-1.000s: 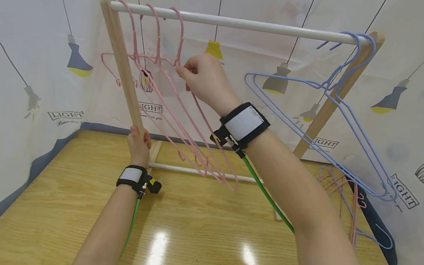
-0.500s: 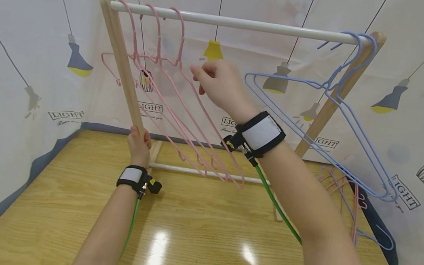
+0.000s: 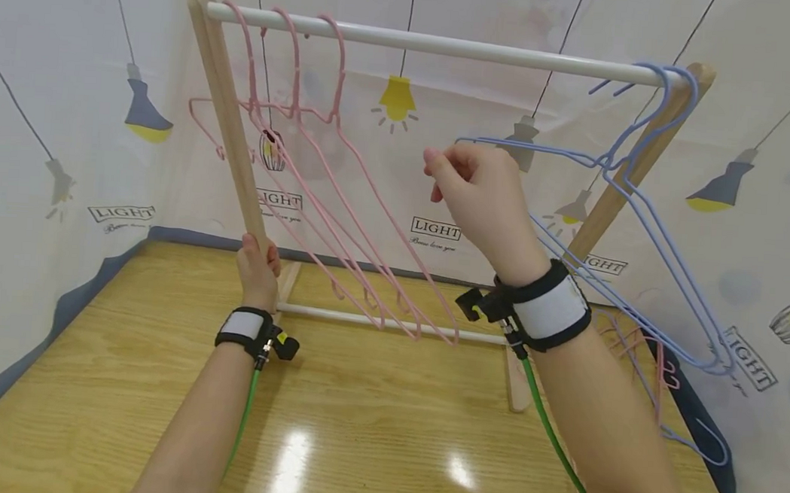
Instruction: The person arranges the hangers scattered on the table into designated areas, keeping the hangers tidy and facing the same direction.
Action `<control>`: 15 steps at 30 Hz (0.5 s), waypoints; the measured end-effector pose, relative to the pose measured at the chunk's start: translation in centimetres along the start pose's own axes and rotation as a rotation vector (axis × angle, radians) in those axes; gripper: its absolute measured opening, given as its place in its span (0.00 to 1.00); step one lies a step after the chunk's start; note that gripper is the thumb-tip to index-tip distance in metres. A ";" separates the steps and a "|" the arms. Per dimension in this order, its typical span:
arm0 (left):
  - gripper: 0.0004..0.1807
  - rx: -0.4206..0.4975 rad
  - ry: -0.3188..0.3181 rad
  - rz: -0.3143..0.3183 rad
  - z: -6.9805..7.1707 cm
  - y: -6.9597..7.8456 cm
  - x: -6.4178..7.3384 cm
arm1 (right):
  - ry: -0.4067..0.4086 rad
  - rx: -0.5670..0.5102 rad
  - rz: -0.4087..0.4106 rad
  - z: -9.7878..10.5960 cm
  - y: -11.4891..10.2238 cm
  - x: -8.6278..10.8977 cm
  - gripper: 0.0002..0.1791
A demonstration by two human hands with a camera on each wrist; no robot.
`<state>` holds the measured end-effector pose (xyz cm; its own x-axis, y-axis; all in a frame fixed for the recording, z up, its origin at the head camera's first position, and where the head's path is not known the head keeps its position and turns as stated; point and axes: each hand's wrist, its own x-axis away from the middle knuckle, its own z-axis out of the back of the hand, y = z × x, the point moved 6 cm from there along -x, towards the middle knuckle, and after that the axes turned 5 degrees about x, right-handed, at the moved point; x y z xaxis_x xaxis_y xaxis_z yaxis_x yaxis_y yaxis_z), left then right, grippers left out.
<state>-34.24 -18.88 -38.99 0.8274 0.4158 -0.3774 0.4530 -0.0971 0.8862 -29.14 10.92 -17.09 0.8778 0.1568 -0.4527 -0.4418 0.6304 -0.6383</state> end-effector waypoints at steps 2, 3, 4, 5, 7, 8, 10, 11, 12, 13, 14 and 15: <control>0.60 0.007 0.000 -0.004 0.0 -0.1 0.0 | 0.018 0.025 0.029 0.1 0.4 1.2 0.16; 0.60 0.011 -0.002 -0.006 0.0 -0.1 -0.1 | 0.029 0.040 0.055 0.1 0.5 1.7 0.16; 0.60 0.013 -0.003 -0.006 0.0 -0.2 -0.1 | 0.038 0.058 0.070 0.2 0.7 2.2 0.16; 0.60 0.013 -0.005 -0.005 0.0 -0.2 0.0 | 0.041 0.066 0.077 0.2 1.0 2.7 0.16; 0.60 0.014 -0.008 -0.002 0.1 -0.2 0.0 | 0.051 0.095 0.074 0.3 1.7 3.5 0.16; 0.60 0.018 -0.008 0.001 0.1 -0.3 0.0 | 0.054 0.109 0.065 0.3 2.2 3.9 0.16; 0.60 0.016 -0.006 0.005 0.1 -0.2 0.1 | 0.057 0.135 0.034 0.4 3.2 4.7 0.16; 0.60 0.016 -0.004 0.006 0.1 -0.2 0.1 | 0.058 0.150 0.023 0.4 3.7 5.1 0.16; 0.60 0.016 -0.004 0.004 0.0 -0.2 0.0 | 0.062 0.167 0.013 0.3 4.3 5.5 0.16; 0.60 0.015 -0.003 0.004 0.0 -0.2 0.0 | 0.065 0.181 0.009 0.3 4.8 6.0 0.15; 0.60 0.016 -0.001 0.004 0.0 -0.2 0.0 | 0.065 0.192 0.007 0.1 5.3 6.4 0.15; 0.60 0.014 -0.001 0.003 0.0 -0.1 0.0 | 0.064 0.204 0.005 -0.1 5.9 6.9 0.15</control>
<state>-34.29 -18.85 -39.08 0.8291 0.4146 -0.3753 0.4553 -0.1110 0.8834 -25.73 15.58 -24.01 0.8589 0.1159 -0.4988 -0.3941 0.7715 -0.4995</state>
